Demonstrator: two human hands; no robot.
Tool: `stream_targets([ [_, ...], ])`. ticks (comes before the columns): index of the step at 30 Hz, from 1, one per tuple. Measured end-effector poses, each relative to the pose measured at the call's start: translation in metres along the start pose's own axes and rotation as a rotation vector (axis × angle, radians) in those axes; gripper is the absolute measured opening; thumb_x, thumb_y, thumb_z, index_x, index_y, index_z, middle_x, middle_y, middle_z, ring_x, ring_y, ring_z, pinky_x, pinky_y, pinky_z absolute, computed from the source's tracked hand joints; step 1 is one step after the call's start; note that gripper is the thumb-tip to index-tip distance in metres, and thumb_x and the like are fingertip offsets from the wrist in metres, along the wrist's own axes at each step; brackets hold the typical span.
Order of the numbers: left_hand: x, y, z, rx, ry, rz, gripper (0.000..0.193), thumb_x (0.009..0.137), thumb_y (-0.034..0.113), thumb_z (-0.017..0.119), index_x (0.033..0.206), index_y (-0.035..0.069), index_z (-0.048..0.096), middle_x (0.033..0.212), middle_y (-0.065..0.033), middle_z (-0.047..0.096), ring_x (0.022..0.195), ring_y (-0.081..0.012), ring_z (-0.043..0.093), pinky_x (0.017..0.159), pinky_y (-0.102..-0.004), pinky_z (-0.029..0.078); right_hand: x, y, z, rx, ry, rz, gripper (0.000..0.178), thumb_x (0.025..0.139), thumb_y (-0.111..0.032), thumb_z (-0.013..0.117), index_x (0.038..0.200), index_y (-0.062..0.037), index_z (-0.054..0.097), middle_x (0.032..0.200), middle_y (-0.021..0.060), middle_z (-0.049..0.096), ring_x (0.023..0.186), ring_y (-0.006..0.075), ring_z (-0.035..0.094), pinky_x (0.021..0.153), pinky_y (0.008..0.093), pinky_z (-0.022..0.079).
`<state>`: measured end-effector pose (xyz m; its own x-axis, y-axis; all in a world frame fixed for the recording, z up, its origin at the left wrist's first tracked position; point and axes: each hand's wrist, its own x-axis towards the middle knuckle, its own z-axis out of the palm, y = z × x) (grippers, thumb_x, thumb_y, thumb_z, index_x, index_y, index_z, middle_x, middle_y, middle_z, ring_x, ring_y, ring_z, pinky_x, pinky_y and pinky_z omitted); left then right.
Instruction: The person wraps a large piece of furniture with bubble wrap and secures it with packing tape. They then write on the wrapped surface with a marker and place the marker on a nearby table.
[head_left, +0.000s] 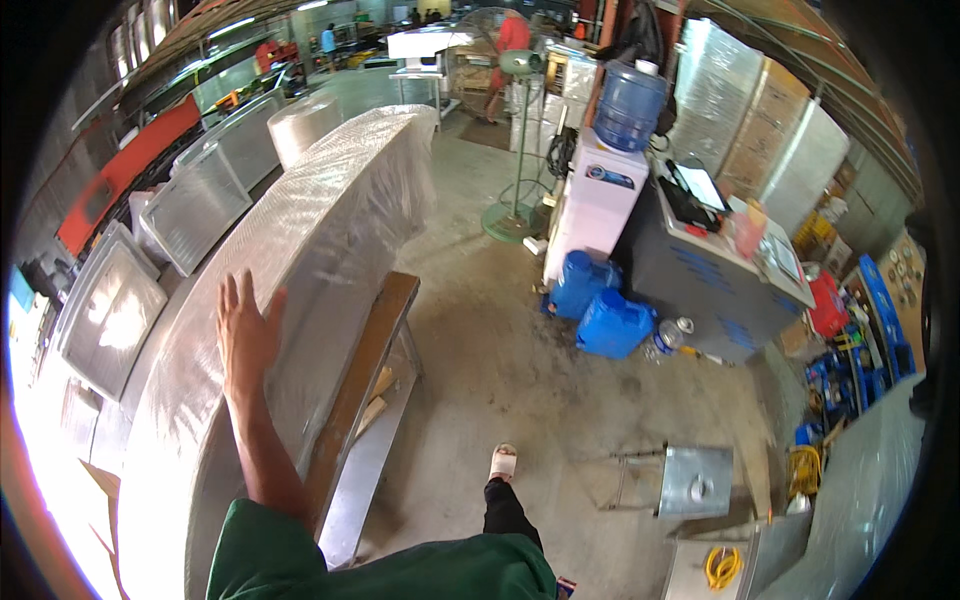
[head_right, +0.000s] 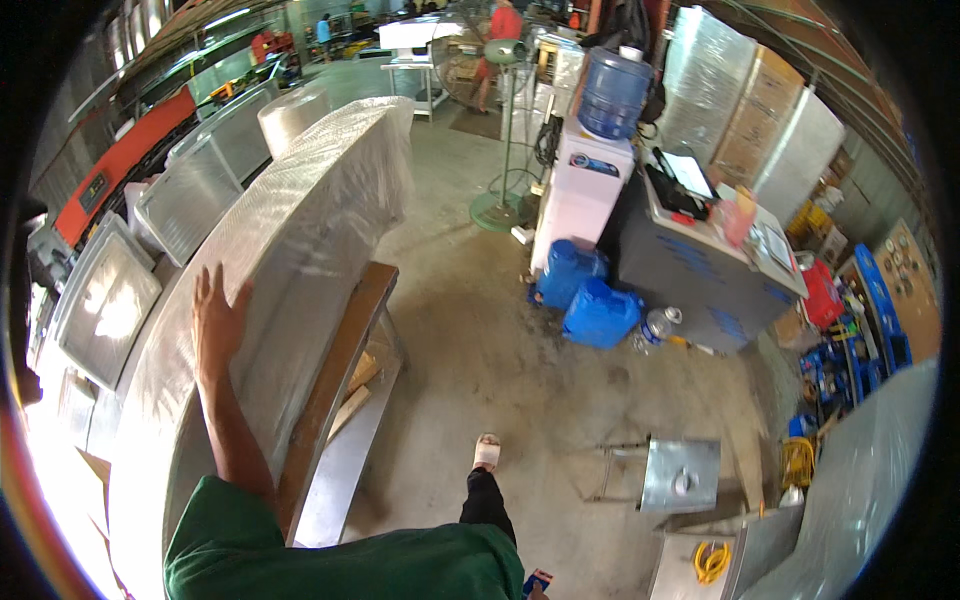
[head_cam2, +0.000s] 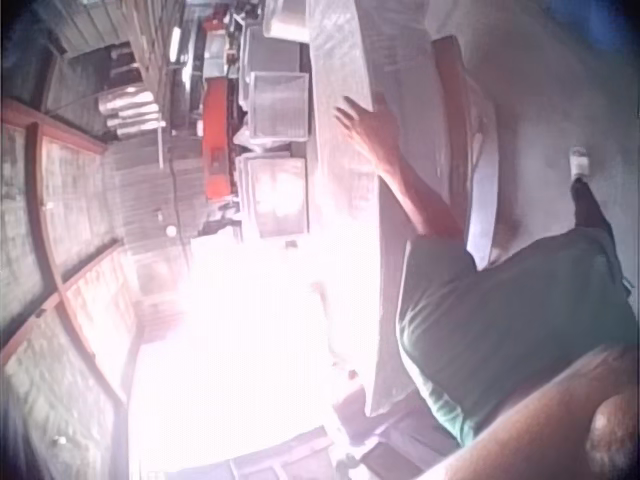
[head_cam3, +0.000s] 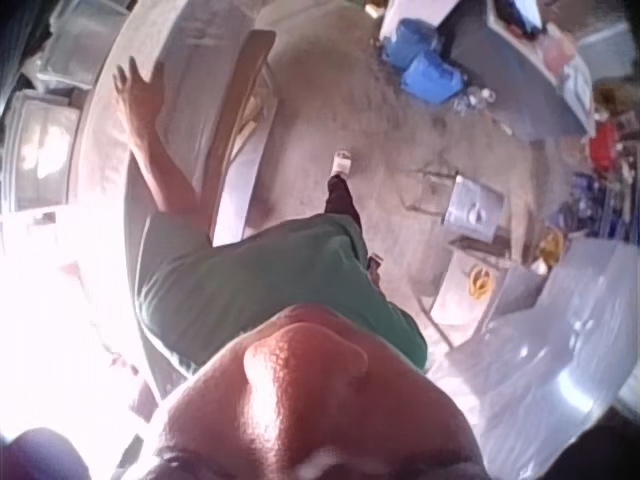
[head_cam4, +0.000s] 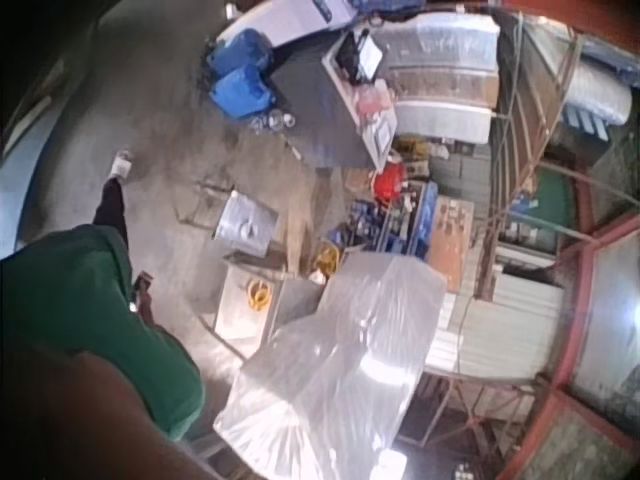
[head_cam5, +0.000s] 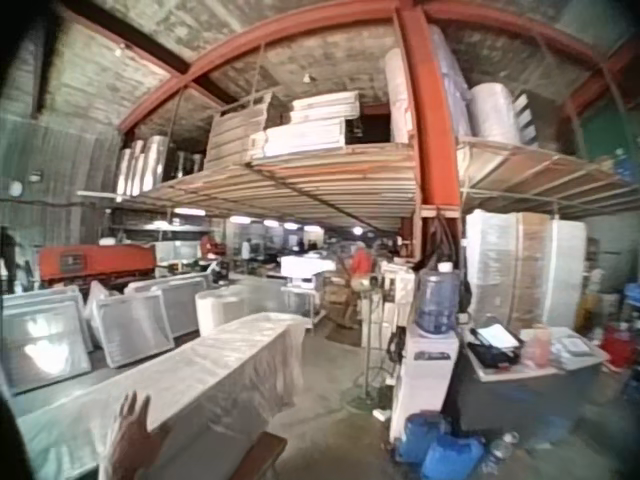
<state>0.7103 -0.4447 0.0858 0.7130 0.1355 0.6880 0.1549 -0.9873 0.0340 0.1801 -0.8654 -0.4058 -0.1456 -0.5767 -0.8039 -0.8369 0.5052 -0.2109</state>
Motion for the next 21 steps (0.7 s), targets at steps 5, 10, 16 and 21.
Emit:
stream_targets([
  [5, 0.041, 0.079, 0.009, -0.011, -0.494, -0.424, 0.078, 0.095, 0.058, 0.058, 0.143, -0.003, 0.049, 0.146, -0.0284, 0.050, 0.139, -0.0428, 0.044, 0.114, -0.0515, 0.036, 0.070, -0.196, 0.041, -0.131, -0.044, -0.140, 0.098, 0.086, -0.075, 0.058, 0.127, 0.0144, 0.058, 0.120, 0.0218, 0.068, 0.107, 0.0340, 0.067, 0.092, 0.0441, 0.052],
  [10, 0.085, 0.109, 0.038, 0.081, -0.599, -0.622, 0.080, 0.099, 0.060, 0.049, 0.147, -0.004, 0.045, 0.149, -0.0332, 0.043, 0.141, -0.0451, 0.040, 0.117, -0.0517, 0.031, 0.046, -0.508, 0.095, -0.163, -0.057, -0.537, 0.078, 0.084, -0.057, 0.074, 0.114, 0.0134, 0.063, 0.109, 0.0239, 0.070, 0.096, 0.0317, 0.068, 0.084, 0.0442, 0.053],
  [16, 0.150, 0.182, 0.120, -0.086, -0.453, -0.530, 0.069, 0.103, 0.053, 0.044, 0.150, 0.001, 0.044, 0.157, -0.0265, 0.037, 0.148, -0.0400, 0.033, 0.122, -0.0516, 0.021, 0.015, -0.832, 0.183, -0.267, -0.178, -0.889, 0.067, 0.087, -0.055, 0.073, 0.105, 0.0096, 0.070, 0.106, 0.0224, 0.071, 0.096, 0.0300, 0.068, 0.084, 0.0425, 0.052],
  [21, 0.244, 0.260, 0.206, -0.121, -0.507, -0.592, 0.072, 0.102, 0.053, 0.046, 0.154, 0.002, 0.038, 0.158, -0.0261, 0.036, 0.148, -0.0424, 0.030, 0.123, -0.0508, 0.017, 0.040, -0.996, 0.297, -0.028, -0.257, -0.932, 0.068, 0.085, -0.053, 0.075, 0.114, 0.0084, 0.068, 0.104, 0.0144, 0.071, 0.087, 0.0236, 0.066, 0.078, 0.0378, 0.052],
])
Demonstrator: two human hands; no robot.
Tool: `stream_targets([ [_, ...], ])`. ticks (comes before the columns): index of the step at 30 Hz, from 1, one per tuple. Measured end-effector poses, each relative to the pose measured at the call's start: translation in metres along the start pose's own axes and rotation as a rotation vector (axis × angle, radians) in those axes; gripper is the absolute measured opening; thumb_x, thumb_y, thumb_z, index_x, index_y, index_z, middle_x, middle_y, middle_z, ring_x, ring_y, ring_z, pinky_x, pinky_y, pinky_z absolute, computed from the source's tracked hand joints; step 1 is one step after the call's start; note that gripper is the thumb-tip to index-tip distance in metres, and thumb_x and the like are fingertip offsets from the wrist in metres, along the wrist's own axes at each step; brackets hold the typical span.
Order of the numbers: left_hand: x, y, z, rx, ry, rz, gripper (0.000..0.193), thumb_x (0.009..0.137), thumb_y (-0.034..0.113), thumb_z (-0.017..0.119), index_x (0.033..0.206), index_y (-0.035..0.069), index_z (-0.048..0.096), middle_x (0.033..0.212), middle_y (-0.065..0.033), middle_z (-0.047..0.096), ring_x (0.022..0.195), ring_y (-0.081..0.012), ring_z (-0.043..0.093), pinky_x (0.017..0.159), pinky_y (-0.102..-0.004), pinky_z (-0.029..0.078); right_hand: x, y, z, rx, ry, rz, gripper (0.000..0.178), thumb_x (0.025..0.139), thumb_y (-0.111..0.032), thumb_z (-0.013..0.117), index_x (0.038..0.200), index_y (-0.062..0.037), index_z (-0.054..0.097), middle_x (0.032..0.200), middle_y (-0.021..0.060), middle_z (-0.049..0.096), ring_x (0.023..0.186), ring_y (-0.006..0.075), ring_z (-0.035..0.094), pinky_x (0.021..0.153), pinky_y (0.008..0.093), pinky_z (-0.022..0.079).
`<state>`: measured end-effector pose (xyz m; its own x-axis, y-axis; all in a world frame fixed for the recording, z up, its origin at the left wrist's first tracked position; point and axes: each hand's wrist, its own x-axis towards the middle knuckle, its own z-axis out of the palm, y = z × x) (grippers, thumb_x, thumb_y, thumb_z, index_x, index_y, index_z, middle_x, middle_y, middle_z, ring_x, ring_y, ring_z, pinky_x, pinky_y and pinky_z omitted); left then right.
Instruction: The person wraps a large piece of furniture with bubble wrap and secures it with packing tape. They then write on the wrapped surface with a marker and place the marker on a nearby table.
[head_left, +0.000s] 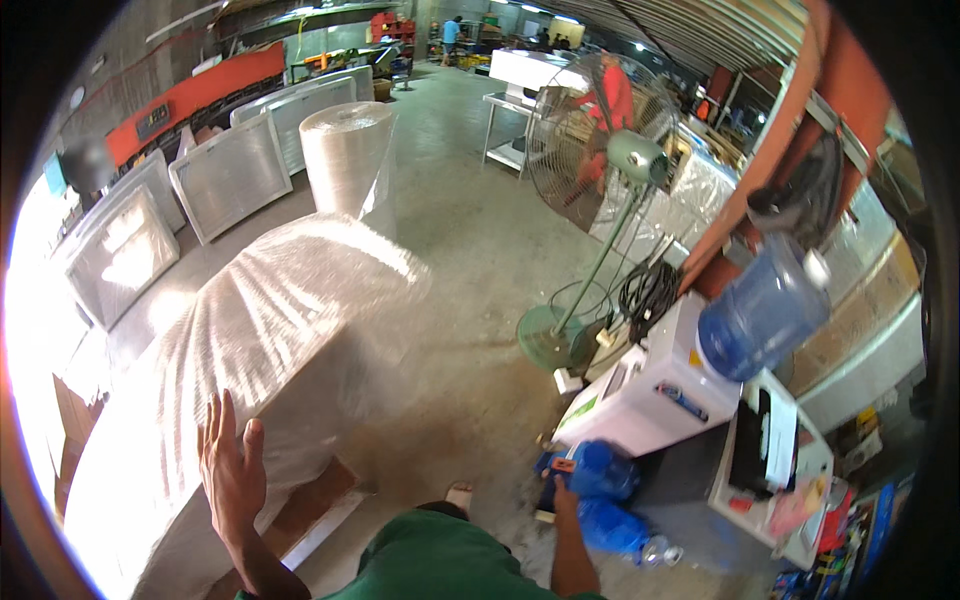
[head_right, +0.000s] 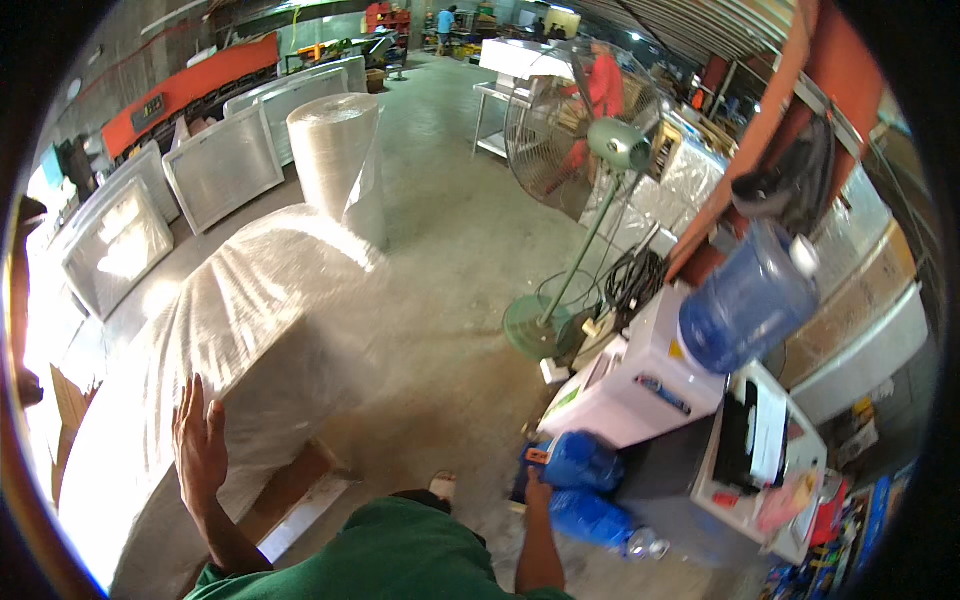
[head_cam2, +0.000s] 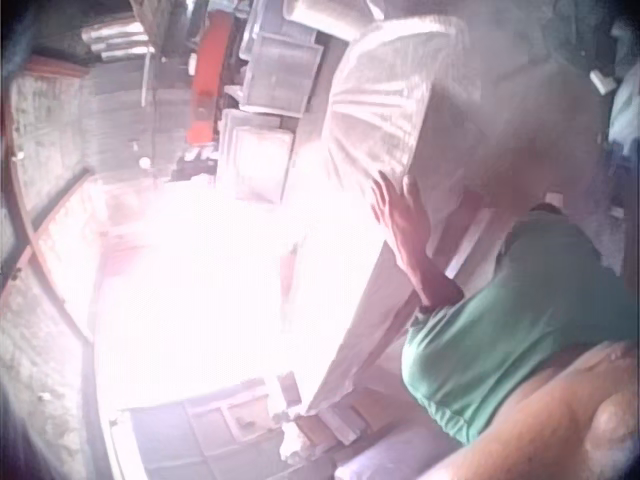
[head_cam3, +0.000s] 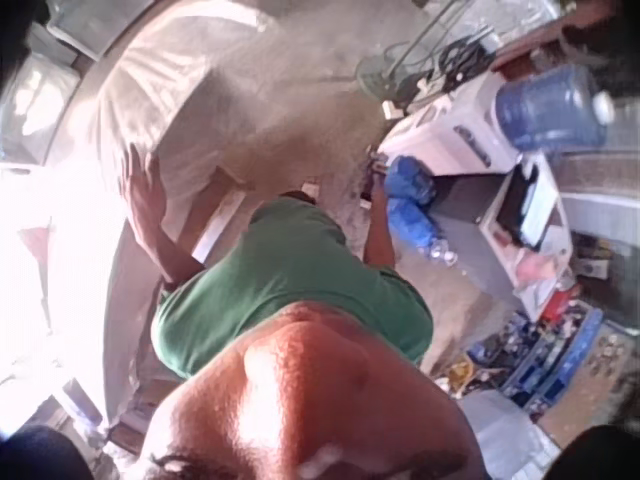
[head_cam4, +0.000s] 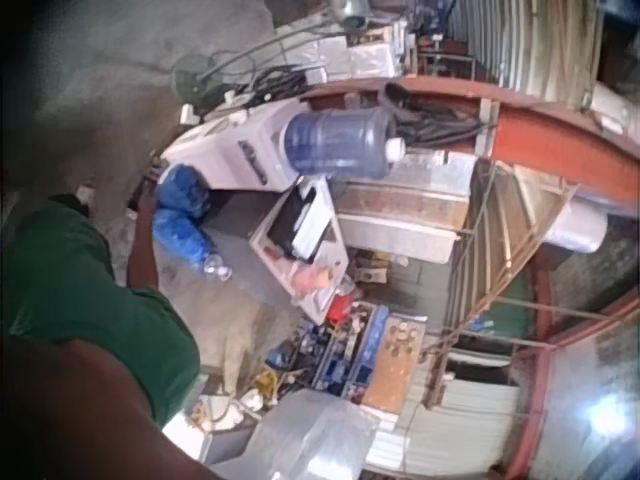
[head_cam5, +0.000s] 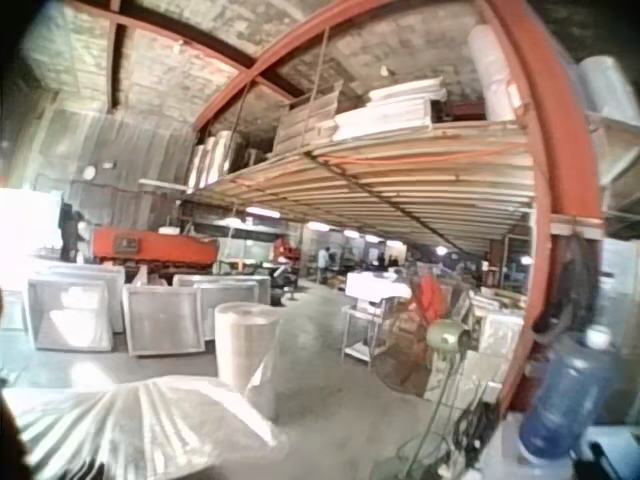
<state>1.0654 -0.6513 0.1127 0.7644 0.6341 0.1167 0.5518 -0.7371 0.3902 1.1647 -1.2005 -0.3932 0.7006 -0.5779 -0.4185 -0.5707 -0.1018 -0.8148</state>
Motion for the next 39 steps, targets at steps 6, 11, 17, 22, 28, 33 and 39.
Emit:
stream_targets([
  [6, 0.075, 0.105, 0.042, 0.034, -0.069, -0.083, 0.081, 0.098, 0.055, 0.053, 0.156, 0.001, 0.032, 0.155, -0.0311, 0.036, 0.148, -0.0482, 0.027, 0.123, -0.0513, 0.018, 0.073, -0.155, 0.145, -0.173, -0.180, 0.117, 0.072, 0.083, -0.056, 0.075, 0.117, 0.0063, 0.068, 0.106, 0.0165, 0.071, 0.089, 0.0263, 0.067, 0.081, 0.0404, 0.053],
  [11, 0.114, 0.164, 0.062, 0.203, 0.023, -0.295, 0.084, 0.091, 0.056, 0.063, 0.154, 0.005, 0.038, 0.156, -0.0362, 0.030, 0.148, -0.0499, 0.025, 0.121, -0.0566, 0.020, 0.132, -0.284, 0.272, -0.223, -0.593, 0.129, 0.075, 0.084, -0.060, 0.071, 0.121, 0.0053, 0.067, 0.114, 0.0167, 0.070, 0.101, 0.0274, 0.068, 0.091, 0.0414, 0.053],
  [17, 0.138, 0.184, 0.082, 0.184, 0.052, -0.378, 0.068, 0.090, 0.061, 0.062, 0.141, 0.015, 0.059, 0.150, -0.0203, 0.049, 0.145, -0.0369, 0.039, 0.122, -0.0574, 0.018, 0.130, -0.493, 0.450, -0.269, -0.996, -0.165, 0.060, 0.091, -0.049, 0.069, 0.118, 0.0045, 0.067, 0.113, 0.0075, 0.068, 0.097, 0.0188, 0.065, 0.087, 0.0335, 0.051],
  [22, 0.131, 0.189, 0.092, 0.179, 0.250, -0.416, 0.070, 0.083, 0.069, 0.065, 0.130, 0.017, 0.069, 0.140, -0.0164, 0.060, 0.137, -0.0357, 0.050, 0.121, -0.0569, 0.022, -0.039, -0.663, 0.590, 0.003, -1.578, -0.883, 0.037, 0.096, -0.032, 0.067, 0.110, 0.0017, 0.067, 0.097, 0.0035, 0.069, 0.084, 0.0138, 0.063, 0.079, 0.0313, 0.051],
  [28, 0.146, 0.181, 0.092, 0.025, 0.344, -0.495, 0.069, 0.077, 0.067, 0.068, 0.124, 0.016, 0.073, 0.134, -0.0123, 0.066, 0.131, -0.0316, 0.058, 0.118, -0.0552, 0.029, -0.304, -0.748, 0.641, -0.001, -2.145, -1.470, 0.029, 0.095, -0.028, 0.070, 0.110, -0.0037, 0.067, 0.090, 0.0064, 0.069, 0.080, 0.0129, 0.064, 0.073, 0.0319, 0.052],
  [33, 0.128, 0.198, 0.091, -0.004, 0.408, -0.613, 0.078, 0.079, 0.074, 0.061, 0.112, 0.004, 0.075, 0.122, -0.0179, 0.071, 0.123, -0.0367, 0.063, 0.115, -0.0535, 0.033, -0.424, -0.683, 0.675, -0.073, -2.411, -1.427, 0.052, 0.088, -0.043, 0.073, 0.125, -0.0084, 0.064, 0.099, 0.0193, 0.073, 0.089, 0.0319, 0.071, 0.081, 0.0422, 0.056],
  [39, 0.171, 0.193, 0.074, -0.078, 0.271, -0.564, 0.059, 0.094, 0.049, 0.059, 0.116, -0.004, 0.073, 0.123, -0.0218, 0.069, 0.124, -0.0418, 0.060, 0.112, -0.0514, 0.037, -0.335, -0.733, 0.760, -0.167, -2.149, -1.494, 0.065, 0.087, -0.053, 0.074, 0.125, -0.0021, 0.060, 0.105, 0.0201, 0.073, 0.097, 0.0320, 0.072, 0.086, 0.0410, 0.055],
])
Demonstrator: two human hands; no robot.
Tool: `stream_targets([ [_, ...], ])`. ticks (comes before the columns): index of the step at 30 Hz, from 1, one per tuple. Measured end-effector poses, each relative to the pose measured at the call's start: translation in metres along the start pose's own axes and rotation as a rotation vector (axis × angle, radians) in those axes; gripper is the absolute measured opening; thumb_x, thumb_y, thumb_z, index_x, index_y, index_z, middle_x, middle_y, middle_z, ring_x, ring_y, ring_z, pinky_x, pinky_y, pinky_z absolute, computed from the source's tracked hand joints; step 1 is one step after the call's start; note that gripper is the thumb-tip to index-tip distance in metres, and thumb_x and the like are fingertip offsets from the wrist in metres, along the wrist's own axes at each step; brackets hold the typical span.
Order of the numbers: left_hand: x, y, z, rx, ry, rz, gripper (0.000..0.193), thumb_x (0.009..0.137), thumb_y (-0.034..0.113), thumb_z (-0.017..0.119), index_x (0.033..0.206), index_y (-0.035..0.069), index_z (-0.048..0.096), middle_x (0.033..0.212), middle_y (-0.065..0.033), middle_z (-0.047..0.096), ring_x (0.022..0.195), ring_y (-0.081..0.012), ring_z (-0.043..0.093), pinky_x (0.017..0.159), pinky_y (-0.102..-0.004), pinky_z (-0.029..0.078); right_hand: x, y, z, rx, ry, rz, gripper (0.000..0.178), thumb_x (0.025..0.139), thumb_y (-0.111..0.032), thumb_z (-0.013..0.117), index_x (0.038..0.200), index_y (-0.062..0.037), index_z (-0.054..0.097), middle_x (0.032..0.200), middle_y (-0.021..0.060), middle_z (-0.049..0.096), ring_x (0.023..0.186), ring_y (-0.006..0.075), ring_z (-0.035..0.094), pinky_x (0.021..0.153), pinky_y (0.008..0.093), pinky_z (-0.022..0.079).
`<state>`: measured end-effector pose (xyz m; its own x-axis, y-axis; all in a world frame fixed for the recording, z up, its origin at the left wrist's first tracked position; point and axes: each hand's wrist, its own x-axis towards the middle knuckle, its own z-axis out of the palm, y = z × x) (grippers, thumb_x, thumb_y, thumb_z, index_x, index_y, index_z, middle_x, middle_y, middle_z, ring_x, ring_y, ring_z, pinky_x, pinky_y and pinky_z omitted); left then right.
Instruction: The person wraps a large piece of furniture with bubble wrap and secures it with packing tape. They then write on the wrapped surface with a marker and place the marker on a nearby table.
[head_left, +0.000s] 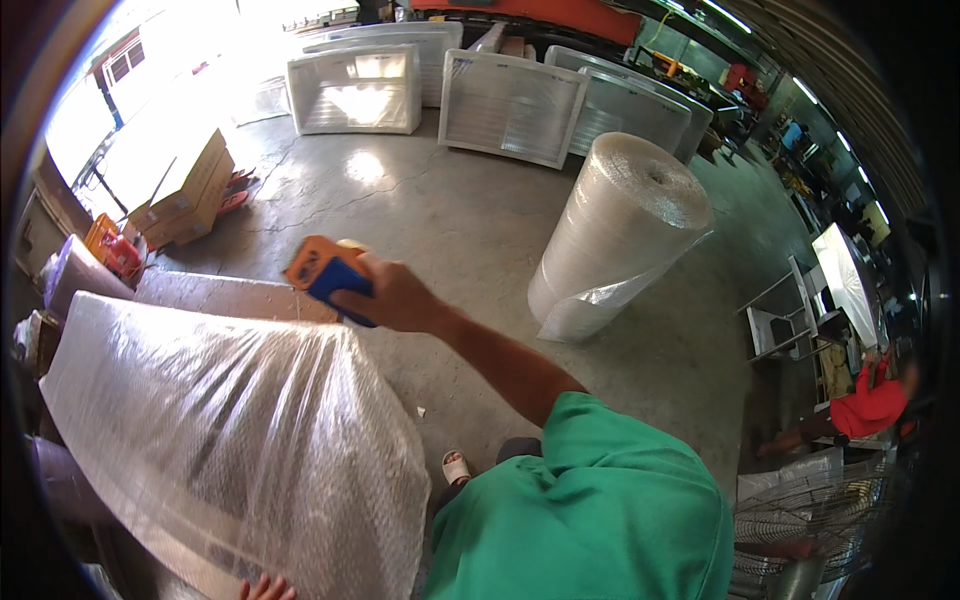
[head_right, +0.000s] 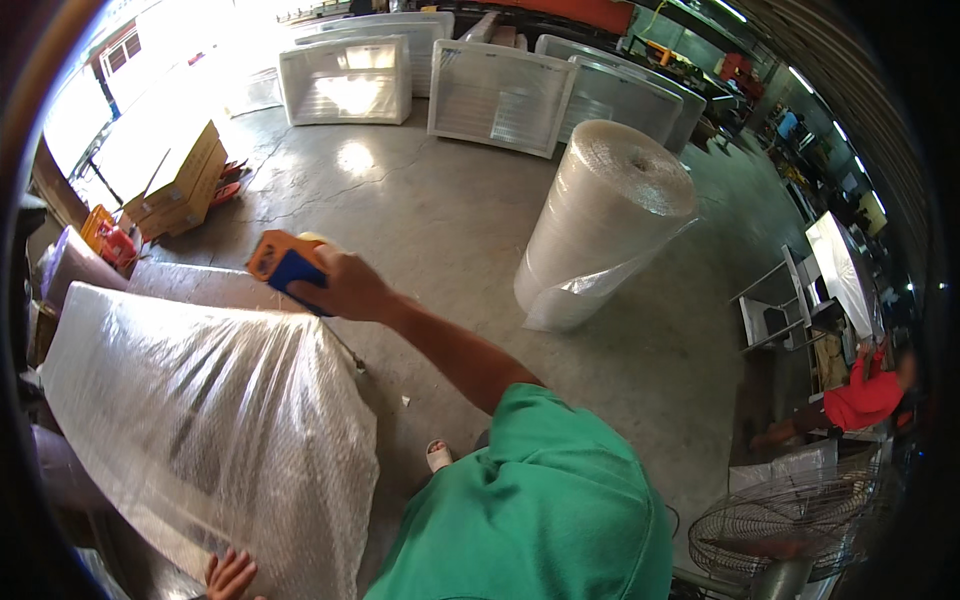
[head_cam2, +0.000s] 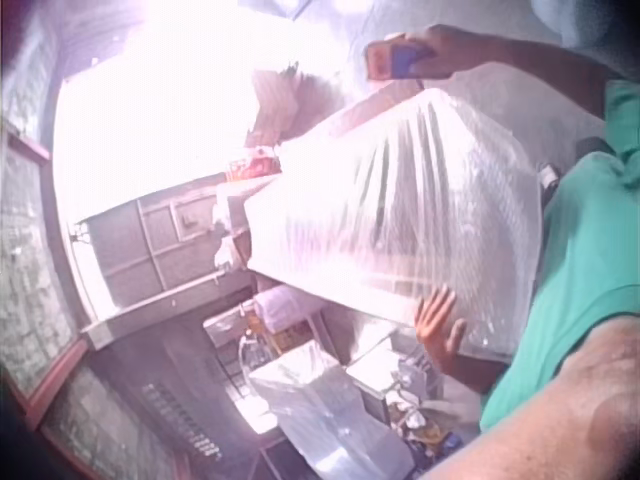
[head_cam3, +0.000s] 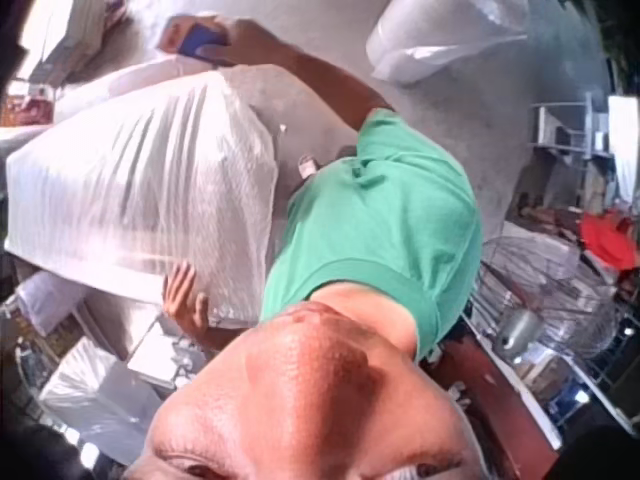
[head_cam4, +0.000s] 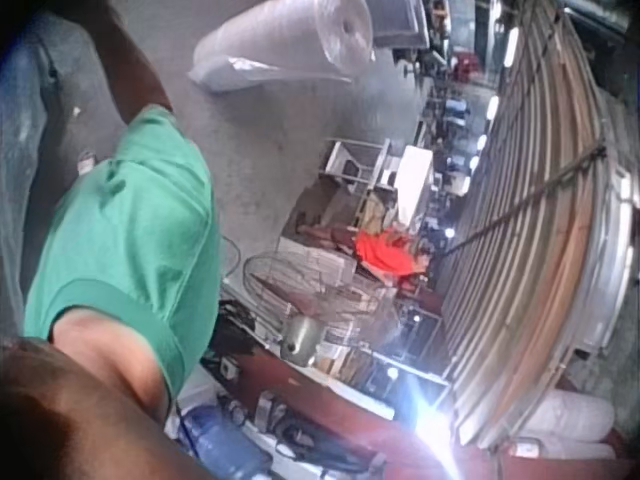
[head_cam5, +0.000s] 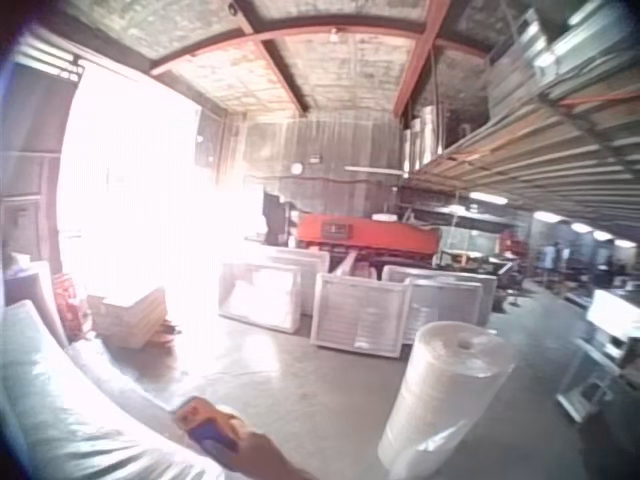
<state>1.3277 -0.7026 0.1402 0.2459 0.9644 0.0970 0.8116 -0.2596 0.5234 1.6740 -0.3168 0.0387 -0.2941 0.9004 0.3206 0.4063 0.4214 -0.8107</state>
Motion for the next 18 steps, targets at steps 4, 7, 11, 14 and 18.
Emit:
stream_targets([
  [4, -0.008, 0.004, -0.005, -0.087, 0.110, -0.175, 0.058, 0.096, 0.048, 0.059, 0.114, -0.005, 0.073, 0.118, -0.0237, 0.071, 0.120, -0.0423, 0.062, 0.110, -0.0507, 0.039, -0.008, 0.076, -0.120, -0.285, 0.140, 0.081, 0.067, 0.089, -0.057, 0.070, 0.129, -0.0050, 0.057, 0.104, 0.0174, 0.072, 0.095, 0.0305, 0.072, 0.085, 0.0394, 0.056],
  [7, -0.002, 0.029, 0.005, 0.025, 0.168, -0.410, 0.063, 0.097, 0.053, 0.057, 0.119, -0.005, 0.070, 0.121, -0.0250, 0.069, 0.118, -0.0440, 0.061, 0.110, -0.0508, 0.039, -0.006, 0.164, -0.238, -0.524, 0.245, 0.090, 0.068, 0.090, -0.050, 0.072, 0.136, -0.0022, 0.056, 0.117, 0.0193, 0.069, 0.108, 0.0303, 0.069, 0.095, 0.0395, 0.053],
  [11, 0.049, 0.095, 0.038, 0.216, 0.149, -0.632, 0.072, 0.098, 0.058, 0.054, 0.134, -0.003, 0.060, 0.133, -0.0268, 0.061, 0.125, -0.0456, 0.054, 0.112, -0.0496, 0.038, -0.005, 0.289, -0.411, -0.821, 0.406, 0.416, 0.052, 0.086, -0.040, 0.077, 0.117, 0.0003, 0.066, 0.100, 0.0237, 0.071, 0.092, 0.0391, 0.070, 0.081, 0.0460, 0.054],
  [14, 0.088, 0.129, 0.079, 0.281, 0.150, -0.626, 0.072, 0.098, 0.057, 0.055, 0.139, -0.001, 0.056, 0.139, -0.0267, 0.057, 0.130, -0.0439, 0.051, 0.112, -0.0495, 0.037, -0.004, 0.364, -0.502, -0.992, 0.488, 0.479, 0.045, 0.082, -0.044, 0.078, 0.095, -0.0017, 0.071, 0.091, 0.0227, 0.072, 0.086, 0.0424, 0.070, 0.075, 0.0487, 0.053],
  [18, 0.155, 0.159, 0.109, 0.289, 0.407, -0.585, 0.078, 0.090, 0.070, 0.055, 0.113, -0.002, 0.071, 0.119, -0.0214, 0.069, 0.118, -0.0402, 0.063, 0.107, -0.0482, 0.042, -0.059, 0.424, -0.563, -0.891, 0.399, 0.503, 0.050, 0.084, -0.033, 0.077, 0.127, -0.0115, 0.066, 0.115, 0.0165, 0.072, 0.106, 0.0356, 0.069, 0.090, 0.0445, 0.052],
])
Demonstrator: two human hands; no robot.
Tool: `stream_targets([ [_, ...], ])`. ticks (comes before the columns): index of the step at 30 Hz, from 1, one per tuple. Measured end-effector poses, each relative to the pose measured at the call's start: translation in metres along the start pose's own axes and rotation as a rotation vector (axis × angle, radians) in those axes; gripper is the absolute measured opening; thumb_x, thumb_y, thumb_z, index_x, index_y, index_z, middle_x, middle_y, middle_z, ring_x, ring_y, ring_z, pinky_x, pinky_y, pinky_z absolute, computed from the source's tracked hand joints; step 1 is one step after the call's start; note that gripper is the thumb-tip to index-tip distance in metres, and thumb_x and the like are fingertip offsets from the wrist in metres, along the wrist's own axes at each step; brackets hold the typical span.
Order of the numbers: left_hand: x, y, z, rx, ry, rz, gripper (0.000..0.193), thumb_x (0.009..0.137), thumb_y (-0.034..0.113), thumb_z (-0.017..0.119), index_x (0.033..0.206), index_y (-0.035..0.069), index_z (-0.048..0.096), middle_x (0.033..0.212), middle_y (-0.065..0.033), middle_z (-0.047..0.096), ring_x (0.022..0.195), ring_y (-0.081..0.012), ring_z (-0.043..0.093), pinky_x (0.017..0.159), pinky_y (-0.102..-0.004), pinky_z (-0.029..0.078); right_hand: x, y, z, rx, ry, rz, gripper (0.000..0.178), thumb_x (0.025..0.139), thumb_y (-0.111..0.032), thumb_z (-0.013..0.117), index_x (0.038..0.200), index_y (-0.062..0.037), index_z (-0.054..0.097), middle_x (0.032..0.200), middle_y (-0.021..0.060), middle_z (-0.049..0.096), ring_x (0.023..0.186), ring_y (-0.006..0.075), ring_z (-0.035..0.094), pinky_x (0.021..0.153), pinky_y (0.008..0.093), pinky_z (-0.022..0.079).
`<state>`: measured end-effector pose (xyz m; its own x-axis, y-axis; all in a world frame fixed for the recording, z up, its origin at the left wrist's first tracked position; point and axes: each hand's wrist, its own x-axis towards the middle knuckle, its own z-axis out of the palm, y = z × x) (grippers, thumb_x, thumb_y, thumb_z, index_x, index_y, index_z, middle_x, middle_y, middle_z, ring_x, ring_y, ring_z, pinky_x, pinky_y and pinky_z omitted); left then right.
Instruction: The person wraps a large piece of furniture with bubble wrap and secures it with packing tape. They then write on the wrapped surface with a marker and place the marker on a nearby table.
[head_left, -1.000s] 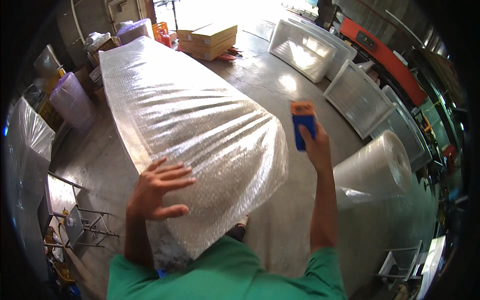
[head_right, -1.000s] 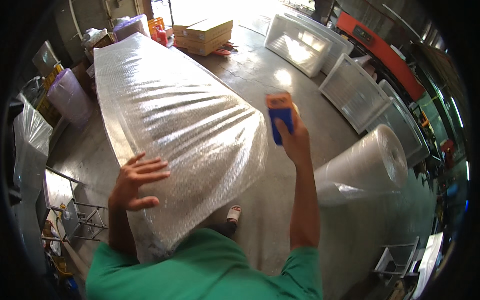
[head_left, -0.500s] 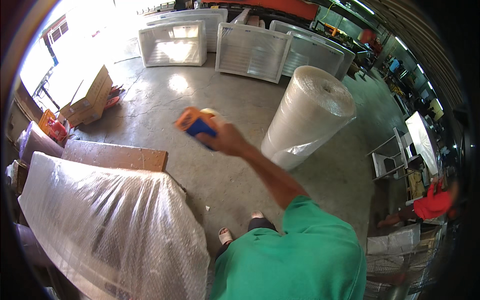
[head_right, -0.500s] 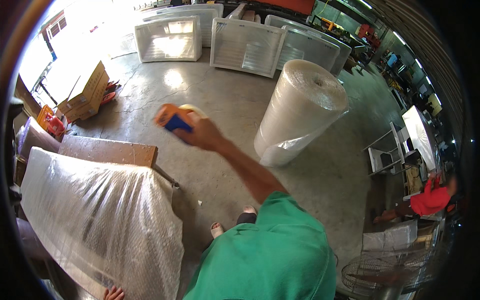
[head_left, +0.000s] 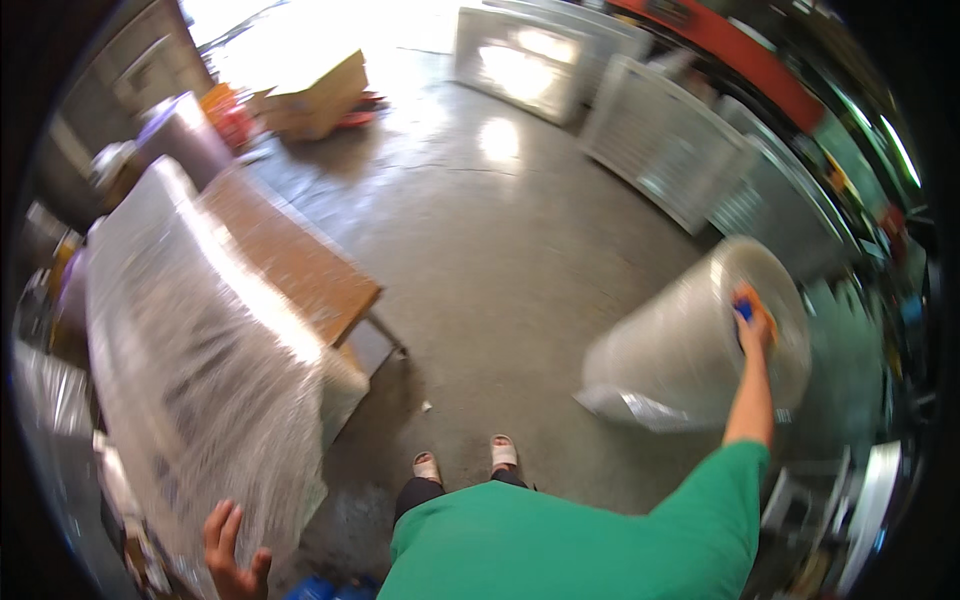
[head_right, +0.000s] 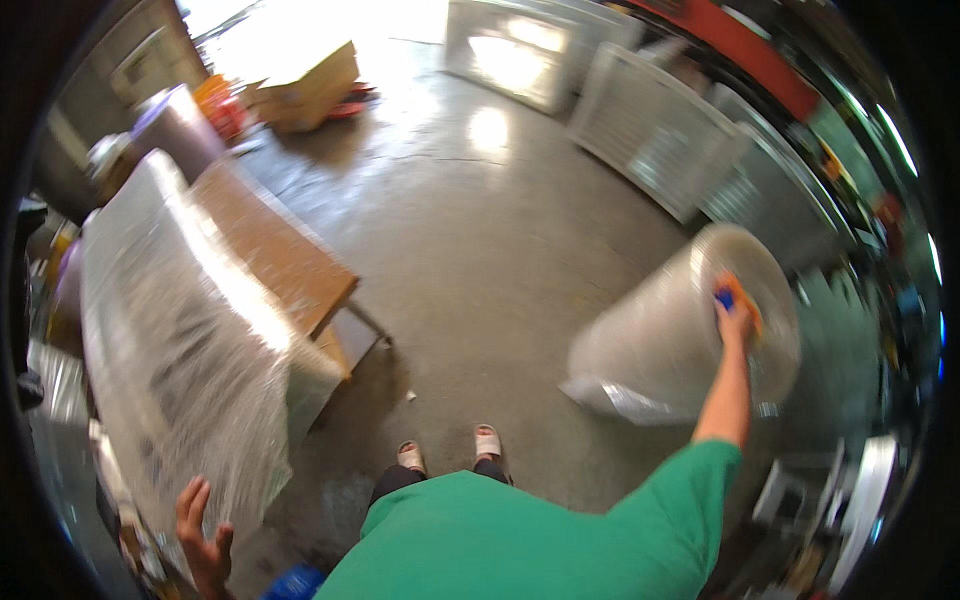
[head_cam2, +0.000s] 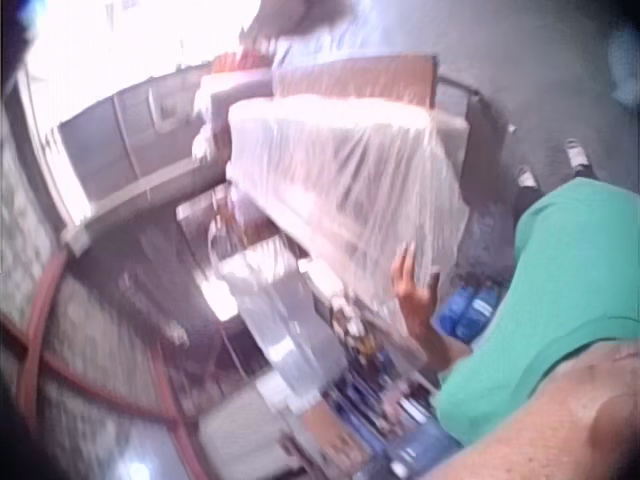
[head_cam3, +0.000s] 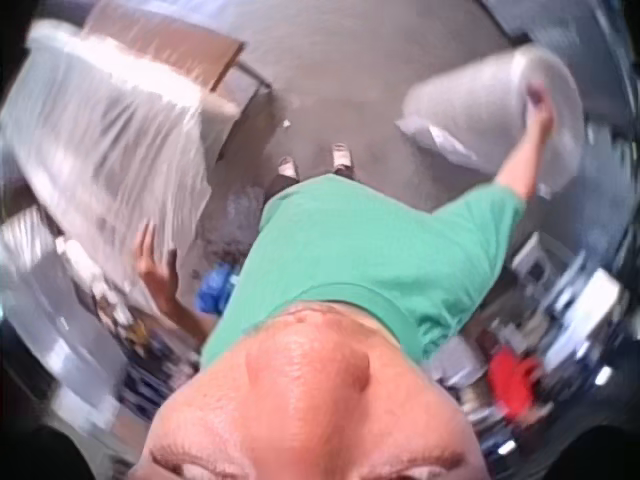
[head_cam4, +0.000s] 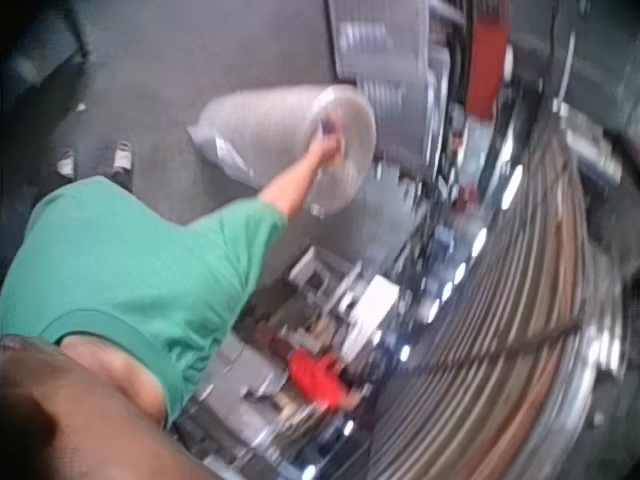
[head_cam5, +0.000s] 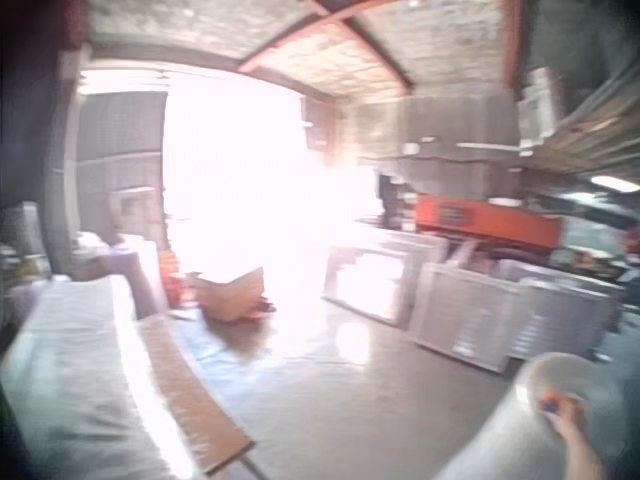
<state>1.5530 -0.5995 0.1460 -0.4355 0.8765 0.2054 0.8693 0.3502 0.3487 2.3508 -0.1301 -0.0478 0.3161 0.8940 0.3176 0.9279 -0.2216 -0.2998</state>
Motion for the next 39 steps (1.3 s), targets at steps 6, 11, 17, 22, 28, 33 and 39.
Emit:
stream_targets([
  [6, -0.016, 0.065, 0.039, -0.818, -0.381, -0.049, 0.075, 0.087, 0.067, 0.065, 0.114, -0.002, 0.071, 0.120, -0.0193, 0.068, 0.114, -0.0343, 0.064, 0.099, -0.0431, 0.049, -0.020, -0.040, 0.014, -0.268, 0.465, -0.148, 0.047, 0.089, -0.040, 0.073, 0.112, -0.0001, 0.064, 0.100, 0.0194, 0.070, 0.090, 0.0383, 0.068, 0.080, 0.0492, 0.052],
  [11, -0.061, 0.053, 0.100, -0.980, -0.168, -0.315, 0.081, 0.088, 0.074, 0.057, 0.117, -0.001, 0.069, 0.121, -0.0173, 0.068, 0.117, -0.0296, 0.064, 0.098, -0.0438, 0.049, -0.112, -0.160, 0.099, 0.583, -0.118, -0.412, 0.038, 0.104, -0.039, 0.055, 0.107, -0.0018, 0.064, 0.087, 0.0109, 0.066, 0.080, 0.0212, 0.064, 0.076, 0.0372, 0.052],
  [17, -0.088, 0.016, 0.154, -1.336, 0.337, -0.784, 0.074, 0.091, 0.068, 0.060, 0.130, 0.006, 0.059, 0.128, -0.0130, 0.064, 0.120, -0.0243, 0.059, 0.096, -0.0454, 0.050, -0.307, -0.414, 0.085, 1.181, -1.255, -0.325, 0.050, 0.105, -0.046, 0.051, 0.105, 0.0018, 0.065, 0.085, 0.0097, 0.069, 0.078, 0.0191, 0.070, 0.072, 0.0315, 0.056],
  [22, -0.037, 0.054, 0.190, -1.388, 0.780, -0.737, 0.055, 0.095, 0.049, 0.068, 0.128, 0.007, 0.060, 0.126, -0.0099, 0.062, 0.114, -0.0213, 0.060, 0.096, -0.0433, 0.050, -0.391, -0.533, 0.025, 1.235, -1.757, -0.108, 0.054, 0.104, -0.052, 0.050, 0.112, -0.0003, 0.063, 0.095, 0.0112, 0.072, 0.082, 0.0200, 0.069, 0.072, 0.0329, 0.054],
  [28, -0.022, 0.041, 0.224, -1.336, 0.846, -0.775, 0.044, 0.100, 0.035, 0.066, 0.126, 0.000, 0.062, 0.126, -0.0097, 0.063, 0.112, -0.0194, 0.061, 0.097, -0.0357, 0.047, -0.428, -0.576, 0.036, 1.080, -1.898, -0.168, 0.053, 0.100, -0.052, 0.057, 0.109, 0.0000, 0.064, 0.097, 0.0087, 0.070, 0.089, 0.0194, 0.069, 0.076, 0.0328, 0.055],
  [33, -0.047, 0.015, 0.263, -1.548, 0.717, -0.781, 0.045, 0.100, 0.035, 0.066, 0.128, 0.001, 0.060, 0.129, -0.0093, 0.061, 0.116, -0.0190, 0.058, 0.099, -0.0371, 0.045, -0.450, -0.560, 0.072, 1.262, -1.819, -0.262, 0.030, 0.101, -0.034, 0.065, 0.103, -0.0047, 0.066, 0.094, 0.0018, 0.068, 0.086, 0.0109, 0.063, 0.076, 0.0298, 0.053],
  [39, -0.055, -0.039, 0.312, -1.474, 0.517, -0.806, 0.047, 0.100, 0.038, 0.066, 0.129, 0.003, 0.058, 0.127, -0.0069, 0.061, 0.117, -0.0191, 0.056, 0.100, -0.0373, 0.044, -0.482, -0.564, 0.131, 1.347, -1.577, -0.376, 0.029, 0.098, -0.030, 0.071, 0.103, -0.0023, 0.065, 0.093, 0.0002, 0.067, 0.083, 0.0083, 0.058, 0.075, 0.0277, 0.050],
])
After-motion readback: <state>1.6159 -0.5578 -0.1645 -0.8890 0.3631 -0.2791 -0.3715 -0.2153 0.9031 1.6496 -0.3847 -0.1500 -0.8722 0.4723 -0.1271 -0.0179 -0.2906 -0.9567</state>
